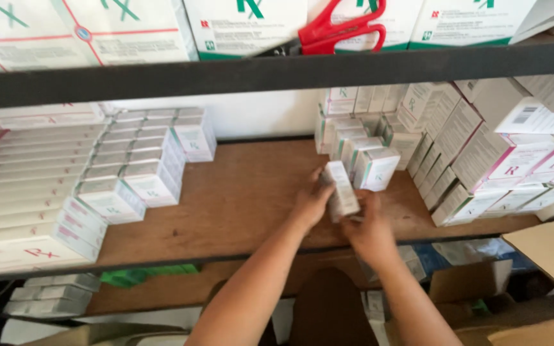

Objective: The person opens small white boxes on a wooden shelf, removes a blister pack and a folded paper leaflet, and places them back inside. They then fold the box flaps to close the package and arrange it among other similar boxes.

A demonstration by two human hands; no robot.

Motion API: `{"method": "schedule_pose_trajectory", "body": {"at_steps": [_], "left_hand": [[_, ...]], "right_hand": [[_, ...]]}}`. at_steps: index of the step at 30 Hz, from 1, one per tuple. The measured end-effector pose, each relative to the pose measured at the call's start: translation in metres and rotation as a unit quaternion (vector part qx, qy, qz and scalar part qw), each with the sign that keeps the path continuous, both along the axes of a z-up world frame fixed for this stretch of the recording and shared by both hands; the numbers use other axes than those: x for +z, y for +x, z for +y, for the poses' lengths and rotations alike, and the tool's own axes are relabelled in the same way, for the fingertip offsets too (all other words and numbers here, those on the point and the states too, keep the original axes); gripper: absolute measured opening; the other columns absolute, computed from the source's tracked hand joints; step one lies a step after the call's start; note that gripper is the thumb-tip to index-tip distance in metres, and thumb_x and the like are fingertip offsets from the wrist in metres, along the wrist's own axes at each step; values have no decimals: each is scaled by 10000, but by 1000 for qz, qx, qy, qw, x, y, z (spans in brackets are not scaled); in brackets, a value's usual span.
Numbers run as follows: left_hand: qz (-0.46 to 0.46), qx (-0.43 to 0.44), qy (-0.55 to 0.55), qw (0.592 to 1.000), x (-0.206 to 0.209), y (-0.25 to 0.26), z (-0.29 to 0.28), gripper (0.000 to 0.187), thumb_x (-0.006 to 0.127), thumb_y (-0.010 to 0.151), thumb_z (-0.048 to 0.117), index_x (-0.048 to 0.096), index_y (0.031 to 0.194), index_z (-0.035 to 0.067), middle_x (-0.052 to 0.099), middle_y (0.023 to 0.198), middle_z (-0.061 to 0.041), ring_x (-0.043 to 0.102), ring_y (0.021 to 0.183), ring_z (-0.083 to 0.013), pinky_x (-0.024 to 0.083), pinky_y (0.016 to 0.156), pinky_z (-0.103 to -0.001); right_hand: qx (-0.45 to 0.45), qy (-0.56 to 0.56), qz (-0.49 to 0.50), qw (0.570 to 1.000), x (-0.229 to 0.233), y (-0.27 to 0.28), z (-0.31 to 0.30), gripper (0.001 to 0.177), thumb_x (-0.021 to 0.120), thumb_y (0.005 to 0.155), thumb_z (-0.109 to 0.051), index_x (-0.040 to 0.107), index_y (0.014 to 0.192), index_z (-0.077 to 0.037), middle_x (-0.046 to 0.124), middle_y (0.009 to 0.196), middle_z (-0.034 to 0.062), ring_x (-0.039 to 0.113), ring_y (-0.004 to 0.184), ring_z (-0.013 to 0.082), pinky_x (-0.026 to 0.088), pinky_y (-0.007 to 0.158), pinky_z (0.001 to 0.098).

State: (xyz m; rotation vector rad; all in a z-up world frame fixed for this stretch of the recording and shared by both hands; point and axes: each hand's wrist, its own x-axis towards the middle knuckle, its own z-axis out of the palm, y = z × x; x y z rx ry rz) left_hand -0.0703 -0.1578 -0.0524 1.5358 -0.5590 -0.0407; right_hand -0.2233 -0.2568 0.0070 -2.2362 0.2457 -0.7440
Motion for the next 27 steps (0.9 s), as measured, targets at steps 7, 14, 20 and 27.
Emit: {"method": "schedule_pose_trajectory", "body": {"at_steps": [7,14,20,27], "left_hand": [[-245,26,-117,962,13,49,61,397,652,1083,147,569,1468,91,607,1465,-210,565,1380,-329,442,1194,-430],[-46,12,-69,996,34,87,139,650,740,933,49,494,1531,115,672,1375,-137,669,1201,-206,546,1034,-338],[-66,10,-10,998,45,65,159,842,838,835,167,417,1561,91,615,1436,-143,600,1312,-246,486,1093,-376],[-244,192,69,948,56,45,138,1036,944,659,228,364,1503,64,527,1412,-202,596,1260,-355,527,1036,-444]], "right_hand": [[205,8,-171,964,-41,101,21,997,734,688,38,231,1547,73,457,1466,285,477,1348,391,426,1063,481],[259,144,135,945,-22,183,26,559,716,800,-52,580,1341,-7,712,1232,119,676,1141,243,539,991,361],[348,278,-42,895,-33,204,48,534,666,863,-38,554,1386,-41,679,1228,75,638,1130,193,521,979,350],[220,134,-38,966,8,163,81,488,782,873,-140,550,1296,-70,675,1038,73,669,920,152,583,781,294]]}}
